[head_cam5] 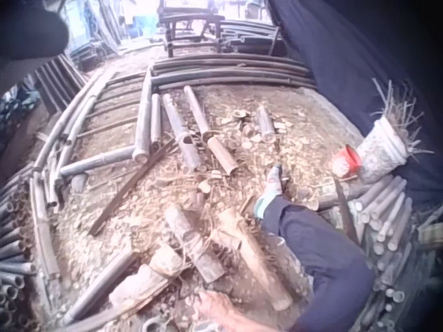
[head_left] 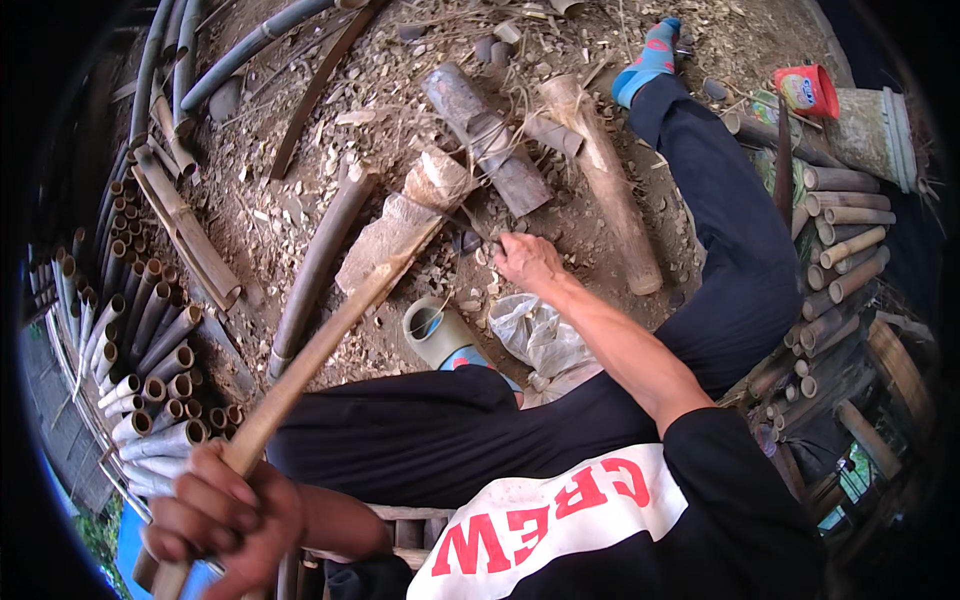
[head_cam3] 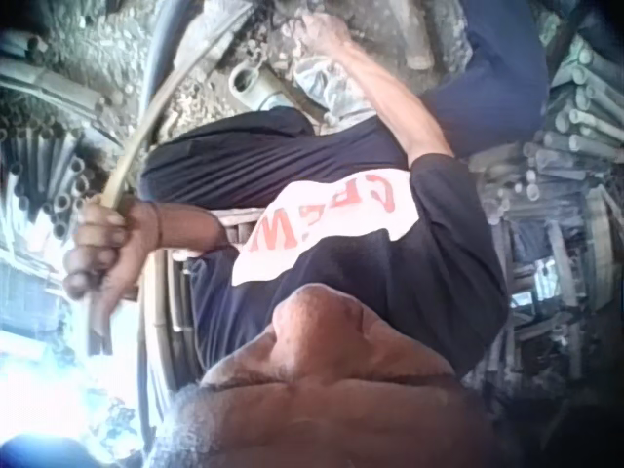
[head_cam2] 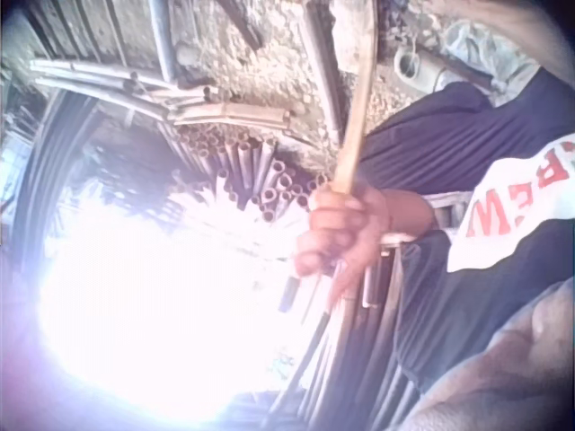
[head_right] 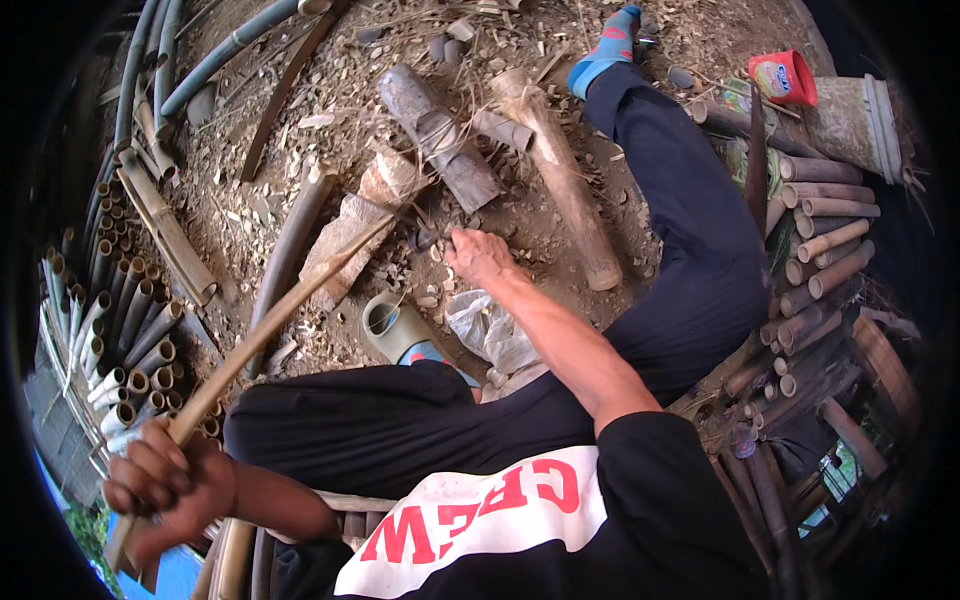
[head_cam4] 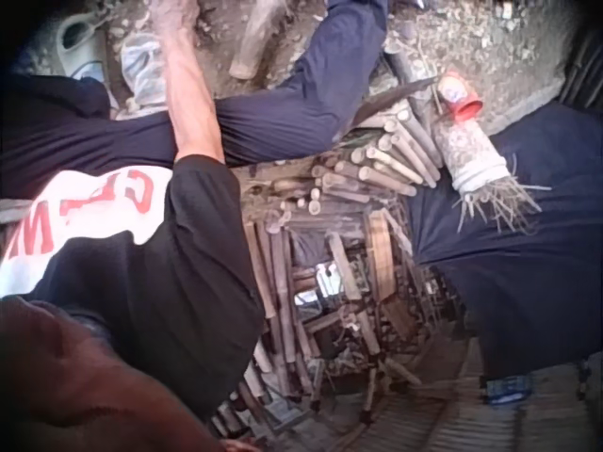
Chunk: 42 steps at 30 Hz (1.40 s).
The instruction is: The person strips the outer layer from a length of bamboo using a knife, then uses a saw to cut the bamboo to length, and finally continues to strip and smooth the bamboo piece.
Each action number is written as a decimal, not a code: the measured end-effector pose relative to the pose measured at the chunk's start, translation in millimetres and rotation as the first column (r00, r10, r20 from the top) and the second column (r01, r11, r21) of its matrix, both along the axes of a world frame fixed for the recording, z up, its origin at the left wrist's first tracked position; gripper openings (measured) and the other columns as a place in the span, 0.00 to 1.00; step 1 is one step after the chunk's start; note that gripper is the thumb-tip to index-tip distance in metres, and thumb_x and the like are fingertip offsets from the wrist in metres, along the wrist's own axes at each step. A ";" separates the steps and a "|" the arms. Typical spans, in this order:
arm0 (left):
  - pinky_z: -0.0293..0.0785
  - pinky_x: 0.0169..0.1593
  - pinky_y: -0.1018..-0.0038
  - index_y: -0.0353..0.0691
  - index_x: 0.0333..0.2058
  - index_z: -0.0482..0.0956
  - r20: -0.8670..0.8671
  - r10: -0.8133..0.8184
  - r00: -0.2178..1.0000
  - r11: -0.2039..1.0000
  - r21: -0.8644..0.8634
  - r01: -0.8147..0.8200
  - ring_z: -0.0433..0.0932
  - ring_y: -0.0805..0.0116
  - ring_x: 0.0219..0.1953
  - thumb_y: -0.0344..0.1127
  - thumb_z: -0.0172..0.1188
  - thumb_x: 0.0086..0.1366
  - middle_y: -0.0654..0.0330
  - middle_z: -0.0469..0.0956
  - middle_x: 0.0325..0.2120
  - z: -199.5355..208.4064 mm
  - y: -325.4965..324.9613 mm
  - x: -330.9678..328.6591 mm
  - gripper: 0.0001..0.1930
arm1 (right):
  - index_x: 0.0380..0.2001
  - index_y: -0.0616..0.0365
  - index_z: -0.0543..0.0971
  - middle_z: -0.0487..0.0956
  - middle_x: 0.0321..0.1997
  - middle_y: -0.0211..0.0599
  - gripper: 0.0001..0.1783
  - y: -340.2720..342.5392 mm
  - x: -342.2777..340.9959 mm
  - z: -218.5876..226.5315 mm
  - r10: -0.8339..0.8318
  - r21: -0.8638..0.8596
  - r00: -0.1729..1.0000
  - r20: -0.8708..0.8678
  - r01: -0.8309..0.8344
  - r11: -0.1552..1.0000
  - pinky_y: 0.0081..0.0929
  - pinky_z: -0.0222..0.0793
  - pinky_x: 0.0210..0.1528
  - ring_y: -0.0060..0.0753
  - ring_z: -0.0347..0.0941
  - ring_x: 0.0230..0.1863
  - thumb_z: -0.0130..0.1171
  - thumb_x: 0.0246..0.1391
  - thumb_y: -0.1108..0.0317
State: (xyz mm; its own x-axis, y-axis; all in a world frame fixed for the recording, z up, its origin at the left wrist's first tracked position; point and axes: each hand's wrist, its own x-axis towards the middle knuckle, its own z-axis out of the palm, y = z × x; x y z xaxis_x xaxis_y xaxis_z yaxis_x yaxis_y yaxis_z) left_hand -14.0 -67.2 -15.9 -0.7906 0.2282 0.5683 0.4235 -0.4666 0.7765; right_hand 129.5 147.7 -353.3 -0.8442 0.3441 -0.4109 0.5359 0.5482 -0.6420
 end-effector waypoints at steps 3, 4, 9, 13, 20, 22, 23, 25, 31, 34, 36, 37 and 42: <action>0.64 0.30 0.77 0.46 0.24 0.61 0.340 -0.015 0.940 0.999 0.052 -0.003 0.61 0.79 0.18 0.37 0.50 0.71 0.70 0.58 0.17 -3.8 -45.8 -55.5 0.15 | 0.34 0.65 0.76 0.79 0.32 0.61 0.20 7.5 -10.2 4.0 -0.107 -0.185 0.990 0.088 0.122 0.975 0.47 0.72 0.41 0.59 0.78 0.37 0.56 0.53 0.55; 0.66 0.35 0.74 0.44 0.23 0.62 0.534 0.033 0.845 0.989 0.106 -0.106 0.62 0.76 0.19 0.37 0.50 0.71 0.70 0.61 0.17 -15.8 -55.6 -73.7 0.16 | 0.35 0.65 0.76 0.79 0.31 0.60 0.22 1.5 -11.1 9.9 -0.146 -0.230 0.987 0.064 0.157 0.961 0.46 0.72 0.41 0.59 0.78 0.37 0.57 0.52 0.54; 0.75 0.50 0.60 0.47 0.26 0.68 0.692 0.345 0.633 0.927 -0.147 -0.344 0.71 0.72 0.22 0.56 0.53 0.67 0.70 0.61 0.14 -141.8 -55.8 -101.7 0.20 | 0.40 0.66 0.75 0.78 0.30 0.52 0.21 -9.0 8.8 45.8 -0.112 -0.222 0.988 -0.105 0.087 0.971 0.41 0.71 0.39 0.47 0.78 0.34 0.57 0.54 0.56; 0.67 0.28 0.77 0.50 0.23 0.62 0.619 0.435 0.654 0.864 -0.083 -0.496 0.55 0.80 0.15 0.60 0.53 0.65 0.73 0.54 0.12 -142.8 -61.3 -100.4 0.23 | 0.41 0.64 0.72 0.77 0.29 0.50 0.17 -18.7 -8.4 61.3 -0.209 -0.202 0.939 -0.272 0.157 0.967 0.42 0.71 0.36 0.48 0.76 0.33 0.53 0.57 0.60; 0.65 0.28 0.78 0.50 0.21 0.60 0.612 0.421 0.670 0.874 -0.076 -0.480 0.55 0.80 0.15 0.59 0.55 0.64 0.74 0.54 0.12 -141.7 -46.8 -91.3 0.24 | 0.38 0.67 0.71 0.77 0.26 0.54 0.19 -22.6 -45.4 37.5 -0.211 -0.169 0.973 -0.098 0.192 0.967 0.43 0.71 0.28 0.49 0.76 0.24 0.53 0.60 0.57; 0.65 0.28 0.78 0.50 0.21 0.60 0.620 0.380 0.687 0.892 -0.049 -0.449 0.55 0.81 0.15 0.59 0.55 0.64 0.74 0.55 0.13 -136.8 -48.4 -86.6 0.23 | 0.38 0.67 0.71 0.77 0.26 0.53 0.19 -26.6 -46.5 33.2 -0.203 -0.094 0.953 -0.225 0.186 0.978 0.41 0.71 0.27 0.47 0.76 0.24 0.53 0.60 0.57; 0.65 0.28 0.78 0.51 0.21 0.60 0.622 0.396 0.676 0.882 -0.054 -0.467 0.55 0.81 0.15 0.59 0.54 0.64 0.74 0.55 0.13 -137.5 -43.3 -88.4 0.23 | 0.38 0.67 0.71 0.77 0.26 0.52 0.19 -28.4 -45.9 31.4 -0.195 -0.055 0.938 -0.286 0.187 0.981 0.41 0.72 0.27 0.46 0.76 0.24 0.54 0.60 0.57; 0.65 0.28 0.79 0.51 0.21 0.60 0.623 0.460 0.632 0.849 -0.101 -0.519 0.55 0.81 0.15 0.59 0.54 0.65 0.74 0.55 0.13 -140.3 -39.9 -84.5 0.23 | 0.39 0.67 0.71 0.76 0.25 0.51 0.19 -38.2 -50.6 53.5 -0.225 -0.131 0.901 -0.372 0.188 0.973 0.38 0.72 0.26 0.45 0.77 0.25 0.54 0.60 0.58; 0.66 0.30 0.77 0.50 0.20 0.60 0.584 0.477 0.657 0.848 -0.110 -0.518 0.53 0.80 0.16 0.57 0.55 0.65 0.73 0.54 0.13 -137.3 -37.3 -81.5 0.23 | 0.35 0.65 0.70 0.74 0.21 0.44 0.16 -40.6 -61.9 40.4 -0.166 -0.029 0.874 -0.456 0.171 0.985 0.36 0.71 0.21 0.41 0.75 0.18 0.55 0.60 0.59; 0.66 0.29 0.77 0.50 0.20 0.59 0.558 0.488 0.671 0.848 -0.123 -0.515 0.54 0.80 0.16 0.57 0.55 0.65 0.73 0.54 0.13 -141.3 -33.0 -80.8 0.23 | 0.32 0.64 0.68 0.77 0.24 0.49 0.15 -25.1 -63.7 31.9 -0.129 -0.120 0.990 -0.051 0.122 0.985 0.42 0.71 0.23 0.52 0.75 0.19 0.54 0.60 0.61; 0.66 0.29 0.77 0.50 0.20 0.59 0.576 0.500 0.647 0.836 -0.126 -0.534 0.54 0.80 0.16 0.57 0.55 0.65 0.73 0.54 0.13 -137.5 -38.8 -79.8 0.24 | 0.34 0.64 0.69 0.77 0.24 0.48 0.14 -36.5 -62.4 46.3 -0.222 -0.231 0.957 -0.184 0.177 0.957 0.42 0.71 0.24 0.52 0.76 0.20 0.55 0.59 0.62; 0.66 0.29 0.77 0.50 0.20 0.59 0.584 0.493 0.645 0.835 -0.111 -0.538 0.54 0.80 0.16 0.57 0.55 0.65 0.73 0.54 0.13 -141.7 -38.4 -81.2 0.24 | 0.35 0.64 0.69 0.77 0.23 0.47 0.13 -37.7 -67.1 54.5 -0.266 -0.222 0.903 -0.337 0.198 0.955 0.42 0.71 0.25 0.52 0.76 0.20 0.56 0.59 0.63; 0.66 0.29 0.77 0.50 0.20 0.59 0.592 0.500 0.632 0.829 -0.116 -0.547 0.54 0.79 0.16 0.57 0.54 0.65 0.73 0.54 0.13 -141.4 -39.4 -80.6 0.24 | 0.36 0.64 0.70 0.76 0.19 0.49 0.16 -33.2 -53.7 21.7 -0.194 -0.074 0.931 -0.310 0.180 0.981 0.42 0.71 0.23 0.50 0.76 0.20 0.57 0.58 0.60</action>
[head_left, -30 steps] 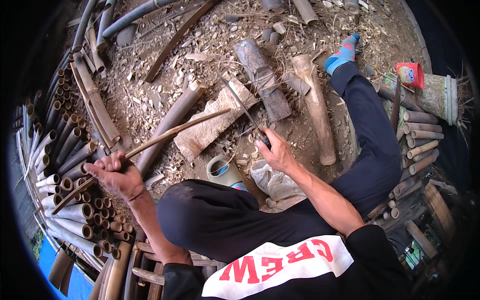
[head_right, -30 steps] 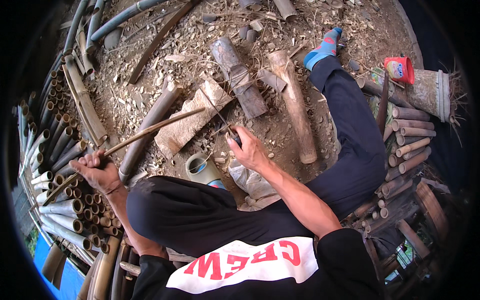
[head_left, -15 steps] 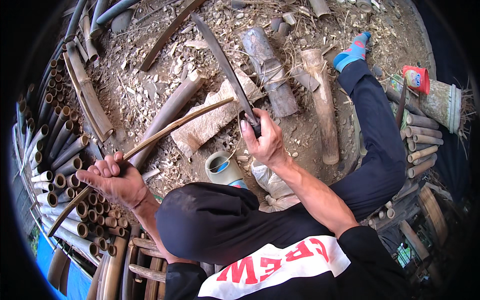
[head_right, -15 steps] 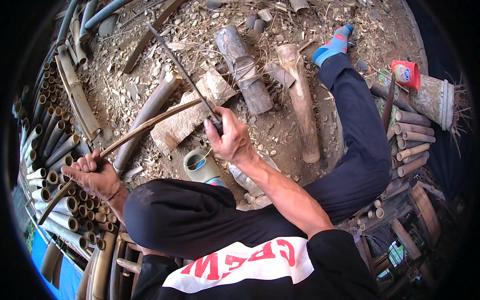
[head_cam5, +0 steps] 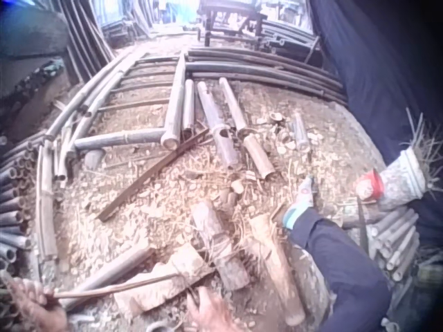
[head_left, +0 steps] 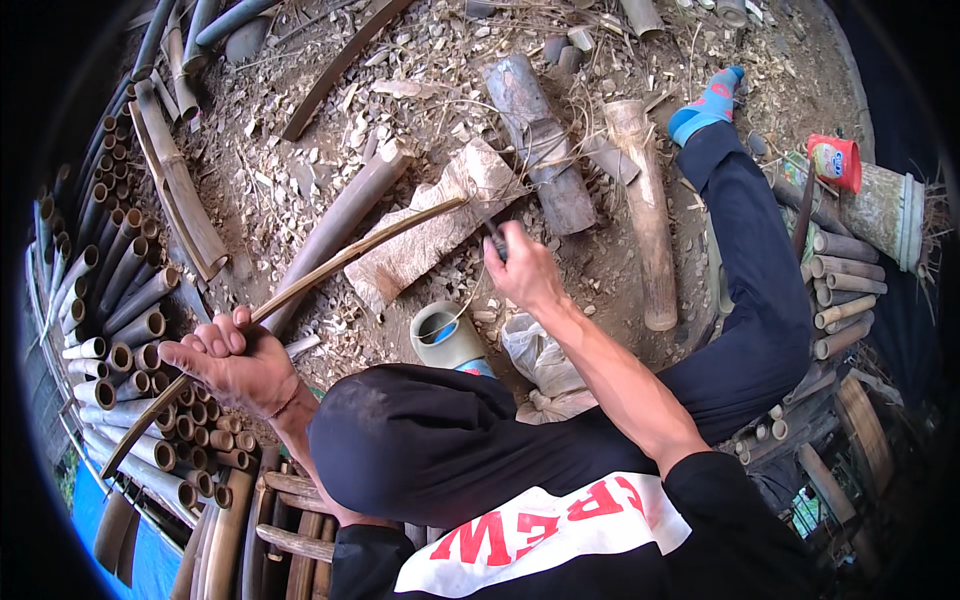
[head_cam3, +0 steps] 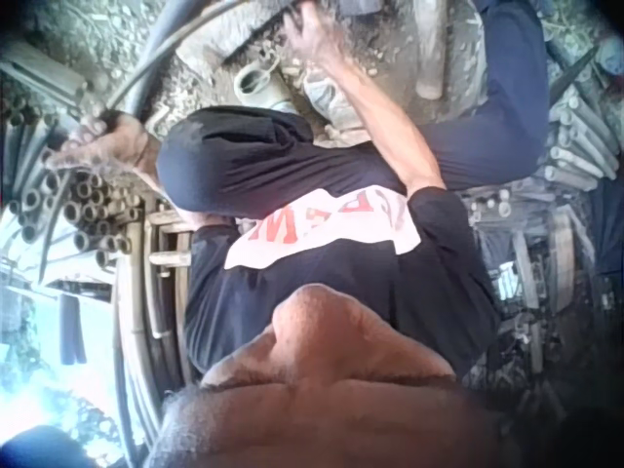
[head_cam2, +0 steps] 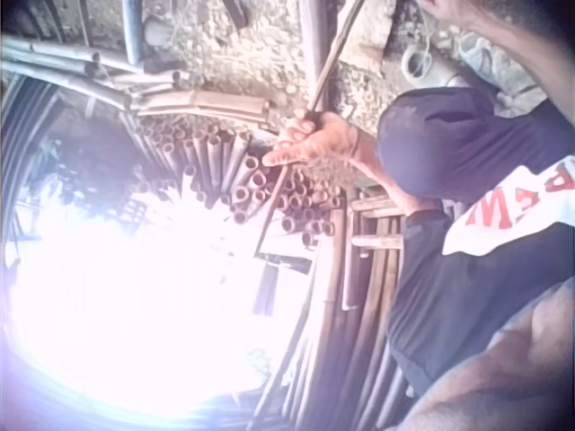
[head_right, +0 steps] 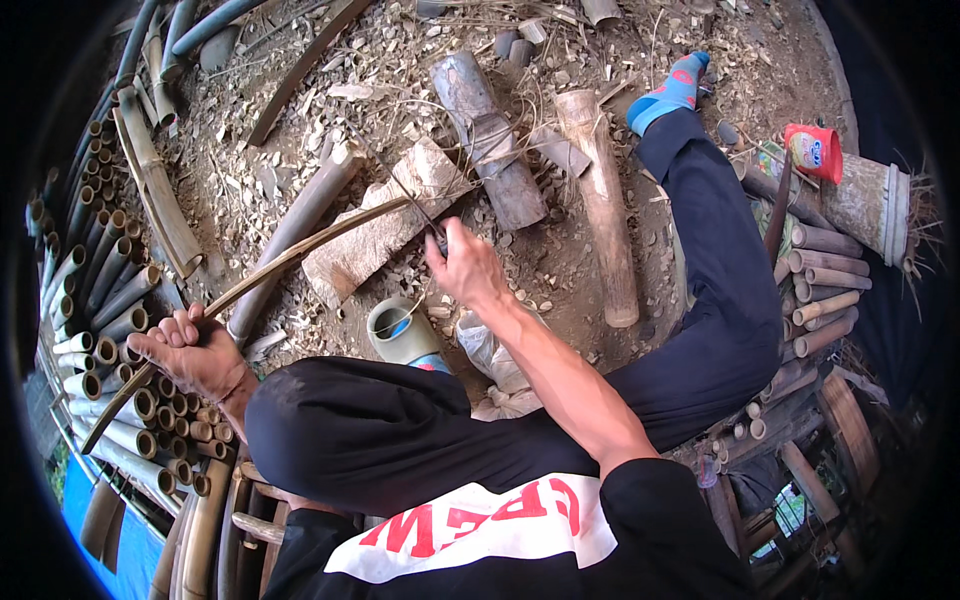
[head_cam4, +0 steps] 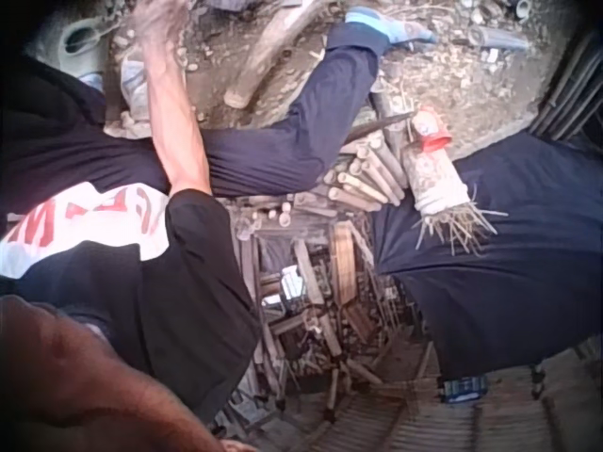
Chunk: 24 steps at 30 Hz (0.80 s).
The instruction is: The person strips the outer layer from a length of bamboo using a knife, then uses a saw to cut the bamboo to length, and finally continues to strip and smooth the bamboo piece.
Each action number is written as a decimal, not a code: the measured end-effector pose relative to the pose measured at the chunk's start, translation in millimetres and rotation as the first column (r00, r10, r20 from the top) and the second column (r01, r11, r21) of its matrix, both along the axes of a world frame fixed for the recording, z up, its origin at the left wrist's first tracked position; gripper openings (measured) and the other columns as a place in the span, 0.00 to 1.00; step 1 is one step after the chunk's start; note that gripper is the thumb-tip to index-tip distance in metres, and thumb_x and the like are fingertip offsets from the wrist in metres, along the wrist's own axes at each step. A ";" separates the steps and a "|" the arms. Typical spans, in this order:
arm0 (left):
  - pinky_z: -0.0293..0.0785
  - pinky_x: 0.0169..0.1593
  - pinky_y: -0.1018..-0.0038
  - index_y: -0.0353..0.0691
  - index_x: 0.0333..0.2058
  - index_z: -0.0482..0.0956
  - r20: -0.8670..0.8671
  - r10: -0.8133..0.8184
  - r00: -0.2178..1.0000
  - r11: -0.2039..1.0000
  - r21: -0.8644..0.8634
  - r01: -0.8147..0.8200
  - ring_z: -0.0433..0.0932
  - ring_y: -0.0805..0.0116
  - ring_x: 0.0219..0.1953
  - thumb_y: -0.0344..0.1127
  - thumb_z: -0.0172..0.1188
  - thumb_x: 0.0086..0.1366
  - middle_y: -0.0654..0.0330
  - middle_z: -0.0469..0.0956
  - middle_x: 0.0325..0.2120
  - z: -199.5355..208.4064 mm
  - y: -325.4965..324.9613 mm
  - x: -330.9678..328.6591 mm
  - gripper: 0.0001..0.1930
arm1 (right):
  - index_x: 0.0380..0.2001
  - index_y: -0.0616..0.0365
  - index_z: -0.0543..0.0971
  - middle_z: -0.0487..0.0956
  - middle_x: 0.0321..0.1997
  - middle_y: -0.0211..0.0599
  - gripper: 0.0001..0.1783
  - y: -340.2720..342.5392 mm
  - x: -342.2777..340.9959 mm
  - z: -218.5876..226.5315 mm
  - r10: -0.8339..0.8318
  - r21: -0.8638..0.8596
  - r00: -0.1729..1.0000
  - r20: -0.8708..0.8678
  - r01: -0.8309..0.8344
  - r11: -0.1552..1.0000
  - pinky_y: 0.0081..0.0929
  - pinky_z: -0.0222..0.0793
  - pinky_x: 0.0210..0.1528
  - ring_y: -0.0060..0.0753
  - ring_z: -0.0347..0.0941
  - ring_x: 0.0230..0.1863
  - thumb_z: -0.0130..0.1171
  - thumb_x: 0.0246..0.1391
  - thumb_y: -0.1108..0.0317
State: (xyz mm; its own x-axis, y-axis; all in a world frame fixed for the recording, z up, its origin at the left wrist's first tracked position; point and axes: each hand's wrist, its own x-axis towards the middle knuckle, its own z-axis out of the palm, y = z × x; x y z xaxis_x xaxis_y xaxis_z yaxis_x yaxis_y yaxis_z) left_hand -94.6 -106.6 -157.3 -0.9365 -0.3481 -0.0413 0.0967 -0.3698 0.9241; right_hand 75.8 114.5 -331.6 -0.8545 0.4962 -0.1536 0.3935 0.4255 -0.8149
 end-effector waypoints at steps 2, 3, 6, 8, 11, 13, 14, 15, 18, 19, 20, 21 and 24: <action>0.67 0.29 0.77 0.50 0.21 0.60 0.003 0.008 1.000 1.000 0.002 -0.008 0.54 0.80 0.16 0.57 0.55 0.65 0.73 0.54 0.13 -3.7 -6.2 -3.9 0.23 | 0.34 0.63 0.70 0.75 0.17 0.51 0.20 7.8 -1.9 -9.3 0.126 -0.085 0.938 0.324 -0.104 0.991 0.43 0.71 0.22 0.50 0.76 0.21 0.55 0.58 0.54; 0.67 0.28 0.77 0.50 0.21 0.60 0.007 0.016 1.000 1.000 -0.004 -0.016 0.55 0.80 0.15 0.58 0.55 0.65 0.73 0.54 0.13 -5.6 -12.5 -3.4 0.23 | 0.35 0.63 0.70 0.76 0.17 0.51 0.19 6.7 -2.8 -5.1 0.103 -0.126 0.943 0.316 -0.066 0.990 0.43 0.70 0.22 0.51 0.77 0.21 0.56 0.58 0.54; 0.72 0.34 0.72 0.48 0.24 0.65 0.019 0.007 1.000 0.989 0.144 -0.010 0.61 0.76 0.18 0.57 0.55 0.65 0.70 0.57 0.14 -17.7 -25.1 -7.1 0.21 | 0.36 0.62 0.73 0.77 0.19 0.50 0.19 3.6 0.8 4.8 -0.043 -0.130 0.982 0.183 0.067 0.989 0.43 0.69 0.24 0.49 0.77 0.21 0.55 0.58 0.54; 0.74 0.41 0.68 0.44 0.21 0.69 0.038 0.035 0.999 0.966 0.256 -0.044 0.70 0.70 0.24 0.60 0.49 0.66 0.65 0.66 0.16 -32.5 -64.2 -35.6 0.25 | 0.34 0.62 0.75 0.78 0.21 0.46 0.19 11.6 4.7 12.8 -0.118 -0.208 0.964 0.240 0.169 0.963 0.40 0.71 0.28 0.45 0.78 0.23 0.56 0.57 0.53; 0.73 0.53 0.59 0.29 0.30 0.70 0.209 0.108 0.972 0.887 0.421 -0.189 0.77 0.52 0.39 0.46 0.32 0.73 0.47 0.75 0.27 -100.9 -178.9 -97.4 0.26 | 0.34 0.62 0.75 0.79 0.22 0.46 0.19 20.9 0.1 25.4 -0.059 -0.266 0.958 0.282 0.137 0.954 0.39 0.71 0.29 0.43 0.78 0.25 0.57 0.57 0.53; 0.74 0.56 0.55 0.26 0.34 0.68 0.416 0.210 0.885 0.837 0.391 -0.382 0.77 0.50 0.40 0.35 0.38 0.71 0.44 0.75 0.32 -149.9 -149.7 -110.6 0.16 | 0.35 0.63 0.75 0.79 0.23 0.48 0.18 27.5 14.2 15.7 -0.064 -0.230 0.956 0.285 0.134 0.964 0.39 0.70 0.29 0.44 0.78 0.26 0.57 0.57 0.55; 0.74 0.57 0.54 0.24 0.33 0.68 0.557 0.226 0.800 0.878 0.240 -0.415 0.77 0.49 0.41 0.27 0.44 0.68 0.44 0.73 0.38 -164.7 -138.3 -111.1 0.09 | 0.34 0.63 0.75 0.78 0.22 0.47 0.18 30.4 24.2 3.0 -0.081 -0.273 0.957 0.278 0.160 0.949 0.39 0.70 0.29 0.43 0.77 0.25 0.58 0.56 0.56; 0.75 0.55 0.55 0.22 0.34 0.68 0.595 0.111 0.796 0.967 0.121 -0.226 0.76 0.49 0.43 0.24 0.48 0.66 0.45 0.74 0.37 -182.1 -210.2 -116.6 0.07 | 0.34 0.63 0.75 0.77 0.21 0.46 0.18 14.4 13.5 8.9 -0.023 -0.384 0.963 0.269 0.129 0.914 0.39 0.70 0.30 0.42 0.76 0.24 0.58 0.56 0.56; 0.80 0.38 0.65 0.27 0.32 0.76 0.917 -0.170 0.360 0.794 -0.088 0.601 0.79 0.53 0.27 0.34 0.54 0.64 0.49 0.78 0.25 -189.9 -126.7 -103.3 0.12 | 0.30 0.63 0.74 0.75 0.19 0.42 0.17 35.3 46.7 1.3 -0.077 -0.289 0.933 0.353 0.187 0.939 0.36 0.67 0.27 0.35 0.72 0.22 0.59 0.55 0.57; 0.79 0.35 0.64 0.29 0.30 0.77 0.942 0.067 0.330 0.315 -0.334 0.888 0.79 0.51 0.25 0.38 0.58 0.63 0.47 0.79 0.25 -152.5 -70.4 -103.2 0.14 | 0.31 0.63 0.75 0.74 0.19 0.41 0.17 40.3 53.6 8.2 -0.096 -0.286 0.926 0.364 0.209 0.935 0.34 0.67 0.27 0.32 0.71 0.22 0.59 0.55 0.57; 0.77 0.35 0.61 0.30 0.28 0.78 0.821 0.022 0.570 -0.022 -0.570 0.821 0.80 0.49 0.27 0.41 0.60 0.61 0.45 0.80 0.24 -164.2 -100.9 -124.3 0.16 | 0.31 0.63 0.75 0.74 0.19 0.40 0.16 27.9 44.6 14.3 -0.069 -0.356 0.943 0.327 0.190 0.915 0.33 0.67 0.26 0.31 0.71 0.22 0.59 0.55 0.58; 0.76 0.35 0.58 0.31 0.27 0.79 0.680 -0.102 0.726 -0.347 -0.709 0.614 0.80 0.46 0.28 0.44 0.62 0.59 0.43 0.80 0.24 -186.8 -124.4 -148.0 0.17 | 0.32 0.63 0.75 0.74 0.19 0.39 0.16 18.2 40.5 16.1 -0.053 -0.412 0.950 0.308 0.184 0.893 0.32 0.67 0.26 0.30 0.70 0.21 0.59 0.55 0.58; 0.72 0.46 0.55 0.35 0.42 0.78 0.333 -0.227 0.915 -0.058 -0.943 0.329 0.77 0.42 0.42 0.42 0.63 0.58 0.43 0.79 0.39 -171.1 12.0 -175.8 0.18 | 0.35 0.63 0.75 0.75 0.20 0.39 0.16 31.1 58.0 4.9 -0.095 -0.334 0.931 0.354 0.220 0.917 0.33 0.67 0.26 0.31 0.71 0.21 0.59 0.55 0.59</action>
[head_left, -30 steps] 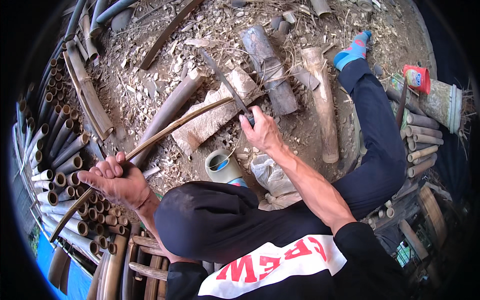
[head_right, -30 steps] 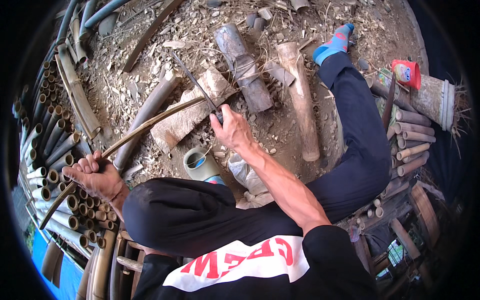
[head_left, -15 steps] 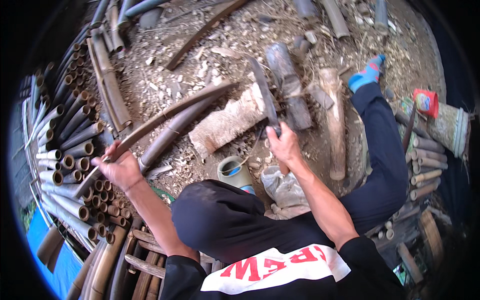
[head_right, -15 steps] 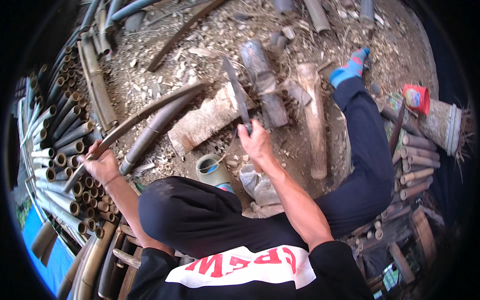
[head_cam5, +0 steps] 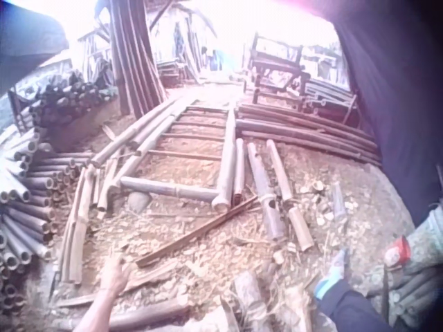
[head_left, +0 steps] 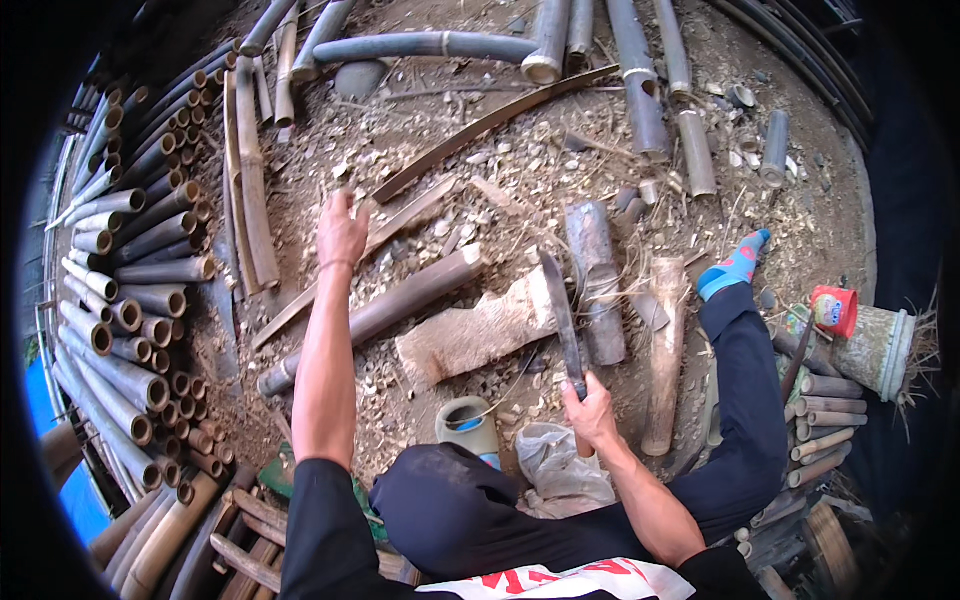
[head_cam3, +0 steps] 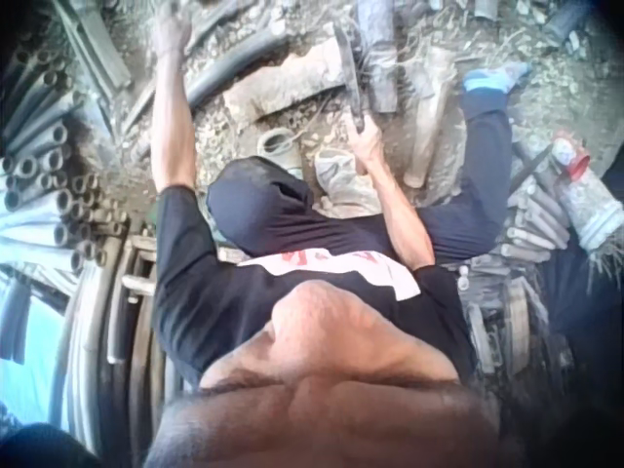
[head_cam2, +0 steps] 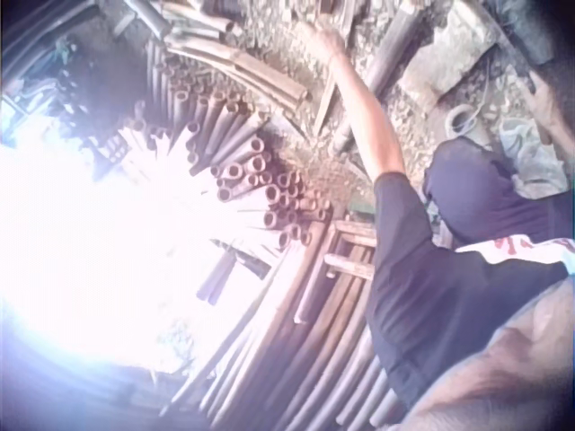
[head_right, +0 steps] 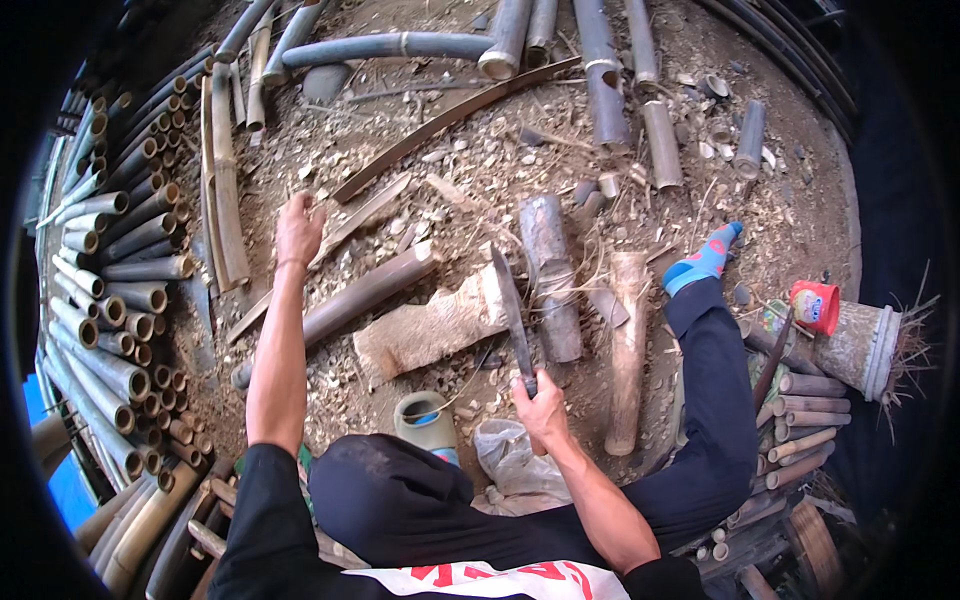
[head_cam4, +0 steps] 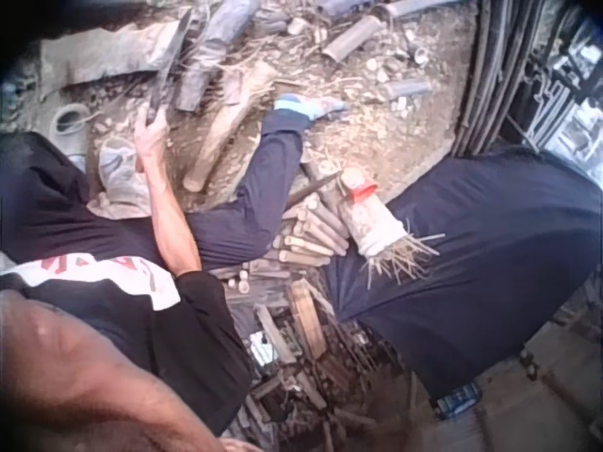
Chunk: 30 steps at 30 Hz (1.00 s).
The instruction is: The person strips the outer layer from a length of bamboo using a knife, then uses a saw to cut the bamboo to length, and finally continues to strip and smooth the bamboo piece.
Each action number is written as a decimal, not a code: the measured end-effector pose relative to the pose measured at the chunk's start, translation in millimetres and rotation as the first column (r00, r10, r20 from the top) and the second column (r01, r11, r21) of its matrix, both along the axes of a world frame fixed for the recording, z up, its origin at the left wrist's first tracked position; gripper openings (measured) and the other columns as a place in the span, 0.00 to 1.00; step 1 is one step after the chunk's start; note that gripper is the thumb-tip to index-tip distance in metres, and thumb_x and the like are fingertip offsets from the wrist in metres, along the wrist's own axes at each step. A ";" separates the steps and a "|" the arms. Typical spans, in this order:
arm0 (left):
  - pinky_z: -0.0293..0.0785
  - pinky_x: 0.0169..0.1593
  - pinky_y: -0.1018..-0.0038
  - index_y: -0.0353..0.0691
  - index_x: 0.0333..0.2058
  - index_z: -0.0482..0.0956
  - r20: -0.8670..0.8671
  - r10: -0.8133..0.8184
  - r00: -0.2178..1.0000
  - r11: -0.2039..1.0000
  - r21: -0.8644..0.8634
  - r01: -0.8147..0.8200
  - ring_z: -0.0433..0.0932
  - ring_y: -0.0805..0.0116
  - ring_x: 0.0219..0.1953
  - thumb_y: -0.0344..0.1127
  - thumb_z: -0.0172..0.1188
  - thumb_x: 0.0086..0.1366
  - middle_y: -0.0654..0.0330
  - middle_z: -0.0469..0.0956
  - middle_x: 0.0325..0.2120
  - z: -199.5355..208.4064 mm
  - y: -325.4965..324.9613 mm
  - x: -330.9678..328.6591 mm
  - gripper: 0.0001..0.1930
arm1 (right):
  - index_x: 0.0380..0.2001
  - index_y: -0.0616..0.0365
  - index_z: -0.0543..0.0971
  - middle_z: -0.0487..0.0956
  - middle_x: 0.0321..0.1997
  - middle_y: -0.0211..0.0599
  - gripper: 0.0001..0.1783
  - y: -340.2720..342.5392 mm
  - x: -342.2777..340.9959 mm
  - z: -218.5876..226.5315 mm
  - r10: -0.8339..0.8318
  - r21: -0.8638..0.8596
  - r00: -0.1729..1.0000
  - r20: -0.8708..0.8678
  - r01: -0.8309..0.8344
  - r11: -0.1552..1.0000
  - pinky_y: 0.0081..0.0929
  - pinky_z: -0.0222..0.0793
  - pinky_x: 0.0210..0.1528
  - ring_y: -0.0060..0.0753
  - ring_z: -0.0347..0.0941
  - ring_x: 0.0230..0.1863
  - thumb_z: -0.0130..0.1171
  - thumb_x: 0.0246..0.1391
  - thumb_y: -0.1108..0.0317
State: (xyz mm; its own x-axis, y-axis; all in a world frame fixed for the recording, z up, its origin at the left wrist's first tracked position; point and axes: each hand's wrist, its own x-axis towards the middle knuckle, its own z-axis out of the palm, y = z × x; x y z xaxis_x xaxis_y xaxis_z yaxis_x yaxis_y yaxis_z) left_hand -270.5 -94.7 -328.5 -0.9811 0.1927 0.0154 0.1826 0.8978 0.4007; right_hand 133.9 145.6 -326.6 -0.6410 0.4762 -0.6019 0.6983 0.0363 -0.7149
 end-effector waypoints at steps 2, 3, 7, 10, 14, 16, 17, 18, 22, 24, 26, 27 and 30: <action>0.69 0.53 0.57 0.41 0.51 0.73 -0.166 -0.131 0.977 0.988 -0.099 0.116 0.73 0.45 0.50 0.41 0.63 0.57 0.45 0.75 0.49 -43.8 -15.3 -34.8 0.24 | 0.36 0.64 0.75 0.76 0.21 0.41 0.17 -7.1 -17.9 13.1 0.069 -0.008 0.998 0.011 -0.069 0.998 0.34 0.68 0.28 0.32 0.72 0.23 0.59 0.55 0.58; 0.70 0.52 0.59 0.39 0.45 0.75 0.062 -0.128 0.990 0.983 -0.128 0.135 0.75 0.47 0.47 0.42 0.64 0.57 0.48 0.77 0.44 -48.3 -1.6 -40.0 0.20 | 0.36 0.64 0.75 0.76 0.21 0.42 0.18 -4.9 -14.9 14.0 0.072 0.006 0.997 0.015 -0.072 0.997 0.34 0.69 0.29 0.32 0.72 0.23 0.59 0.55 0.57; 0.75 0.39 0.65 0.36 0.35 0.78 0.113 -0.017 0.993 0.975 0.222 -0.008 0.79 0.58 0.35 0.36 0.62 0.59 0.55 0.80 0.32 -24.5 18.6 -29.9 0.10 | 0.36 0.62 0.75 0.76 0.22 0.44 0.18 0.9 -17.0 23.5 0.136 0.159 0.990 0.030 -0.139 0.977 0.38 0.70 0.32 0.38 0.73 0.24 0.59 0.54 0.56; 0.77 0.45 0.74 0.39 0.36 0.77 0.116 -0.014 0.993 0.643 0.762 -0.080 0.75 0.70 0.37 0.35 0.64 0.61 0.60 0.76 0.33 64.3 15.0 -5.0 0.08 | 0.33 0.63 0.75 0.77 0.23 0.47 0.19 9.9 -18.4 29.9 0.108 0.070 0.992 0.061 -0.112 0.991 0.38 0.70 0.33 0.41 0.75 0.26 0.59 0.54 0.55; 0.70 0.59 0.64 0.28 0.45 0.76 -0.289 -0.054 0.956 0.157 0.943 0.294 0.77 0.57 0.49 0.47 0.42 0.73 0.45 0.77 0.48 220.5 -1.4 16.6 0.25 | 0.29 0.63 0.72 0.74 0.19 0.38 0.18 14.1 -9.6 44.0 0.014 -0.087 1.000 0.014 -0.013 0.996 0.34 0.70 0.26 0.31 0.73 0.21 0.58 0.57 0.56; 0.69 0.60 0.59 0.27 0.42 0.77 -0.258 0.115 0.959 0.095 0.964 0.248 0.79 0.57 0.44 0.50 0.40 0.73 0.48 0.78 0.43 283.7 -34.3 29.9 0.28 | 0.30 0.62 0.72 0.74 0.18 0.35 0.16 19.6 -7.7 67.7 -0.072 -0.170 0.996 -0.050 0.063 0.983 0.31 0.68 0.20 0.26 0.71 0.17 0.57 0.58 0.58; 0.71 0.58 0.58 0.35 0.37 0.76 -0.408 -0.080 0.910 -0.040 0.913 0.406 0.80 0.60 0.38 0.51 0.43 0.72 0.55 0.78 0.33 335.0 -80.2 40.8 0.23 | 0.31 0.62 0.72 0.73 0.17 0.33 0.15 11.6 -9.7 75.3 -0.079 -0.219 0.986 -0.145 0.046 0.975 0.29 0.67 0.17 0.23 0.70 0.15 0.57 0.59 0.59; 0.73 0.55 0.56 0.40 0.35 0.72 -0.490 -0.025 0.872 0.025 0.871 0.490 0.78 0.62 0.32 0.49 0.48 0.71 0.60 0.71 0.26 369.0 -70.6 75.9 0.17 | 0.31 0.62 0.72 0.74 0.18 0.35 0.15 11.0 -11.9 92.9 -0.063 -0.207 0.984 -0.165 0.028 0.978 0.31 0.68 0.19 0.25 0.70 0.15 0.57 0.58 0.59; 0.68 0.29 0.73 0.43 0.41 0.66 -0.557 0.108 0.824 0.257 0.816 0.518 0.62 0.76 0.22 0.51 0.45 0.72 0.66 0.64 0.23 404.3 -7.3 187.3 0.16 | 0.41 0.62 0.72 0.72 0.20 0.28 0.15 14.1 14.1 123.8 0.090 0.055 0.957 -0.277 -0.078 0.995 0.24 0.68 0.22 0.20 0.70 0.18 0.55 0.61 0.60; 0.65 0.25 0.76 0.43 0.42 0.67 -0.528 0.031 0.849 0.186 0.837 0.514 0.61 0.78 0.21 0.53 0.44 0.72 0.67 0.63 0.21 395.6 8.9 214.9 0.18 | 0.42 0.62 0.72 0.72 0.21 0.29 0.17 11.6 26.3 146.8 0.119 0.095 0.933 -0.339 -0.092 0.991 0.25 0.69 0.24 0.20 0.71 0.21 0.55 0.61 0.59; 0.64 0.23 0.78 0.44 0.42 0.67 -0.508 -0.047 0.860 0.123 0.852 0.509 0.60 0.79 0.18 0.55 0.41 0.72 0.67 0.64 0.21 383.6 32.7 238.9 0.19 | 0.43 0.65 0.71 0.75 0.25 0.50 0.19 9.9 27.9 184.3 0.121 0.023 0.932 -0.341 -0.120 0.992 0.40 0.69 0.34 0.51 0.75 0.29 0.54 0.60 0.58; 0.64 0.22 0.78 0.45 0.42 0.67 -0.497 -0.075 0.865 0.121 0.856 0.502 0.60 0.79 0.17 0.56 0.41 0.72 0.67 0.64 0.21 372.3 44.4 247.6 0.19 | 0.43 0.66 0.71 0.76 0.26 0.51 0.19 9.7 32.3 193.9 0.154 0.082 0.919 -0.362 -0.133 0.988 0.41 0.69 0.34 0.51 0.76 0.29 0.54 0.60 0.58; 0.63 0.21 0.79 0.48 0.43 0.66 -0.496 -0.094 0.863 0.213 0.837 0.504 0.59 0.79 0.16 0.58 0.38 0.72 0.68 0.63 0.20 350.8 69.4 267.5 0.21 | 0.39 0.66 0.70 0.76 0.27 0.52 0.17 0.3 34.0 210.9 0.263 0.221 0.860 -0.437 -0.180 0.958 0.42 0.70 0.29 0.51 0.76 0.26 0.54 0.61 0.59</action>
